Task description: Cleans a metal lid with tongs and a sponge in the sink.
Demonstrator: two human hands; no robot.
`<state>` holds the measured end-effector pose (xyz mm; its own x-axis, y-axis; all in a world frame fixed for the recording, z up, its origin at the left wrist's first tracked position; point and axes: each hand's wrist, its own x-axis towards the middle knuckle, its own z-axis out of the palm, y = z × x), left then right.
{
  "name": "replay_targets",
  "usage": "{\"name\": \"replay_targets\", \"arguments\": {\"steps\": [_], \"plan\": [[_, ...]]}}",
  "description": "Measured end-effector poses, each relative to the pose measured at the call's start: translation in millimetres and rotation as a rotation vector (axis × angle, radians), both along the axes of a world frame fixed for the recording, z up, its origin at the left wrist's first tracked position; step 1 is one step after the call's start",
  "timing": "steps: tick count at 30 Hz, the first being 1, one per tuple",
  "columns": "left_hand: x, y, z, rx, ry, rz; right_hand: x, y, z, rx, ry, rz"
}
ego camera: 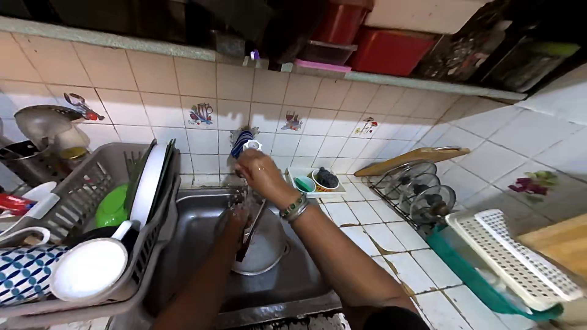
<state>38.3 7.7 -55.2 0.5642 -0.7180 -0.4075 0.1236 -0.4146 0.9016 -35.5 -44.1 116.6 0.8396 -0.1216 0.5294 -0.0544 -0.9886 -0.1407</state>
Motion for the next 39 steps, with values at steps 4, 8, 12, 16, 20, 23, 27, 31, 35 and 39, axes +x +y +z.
{"name": "replay_targets", "arguments": {"steps": [4,8,12,16,20,23,27,31,35,39], "plan": [[-3,7,-18,-0.116,0.192,0.062,21,-29,30,-0.227,0.190,-0.139],[-2,19,-35,-0.130,0.170,0.065,35,-36,31,-0.119,0.370,-0.211],[-8,30,-26,-0.189,0.326,0.057,39,-32,21,-0.030,0.223,-0.357],[-20,43,-13,-0.270,0.391,0.077,0,-36,-7,0.402,-0.136,-0.221],[-30,48,-10,-0.291,0.351,0.064,-43,-19,-112,0.800,-0.157,-0.391],[-42,49,-7,-0.185,0.323,-0.016,-59,8,-168,1.173,-0.008,-0.420],[-55,56,-18,-0.213,0.382,-0.105,-62,9,-183,1.249,-0.026,-0.542],[-58,82,-15,-0.397,0.568,-0.243,-62,-8,-192,1.113,0.112,-0.594],[-48,95,-29,-0.495,0.457,-0.447,-60,-17,-190,1.079,0.102,-0.662],[-61,91,-11,-0.319,0.404,-0.327,-58,-3,-188,1.120,0.041,-0.535]]}}
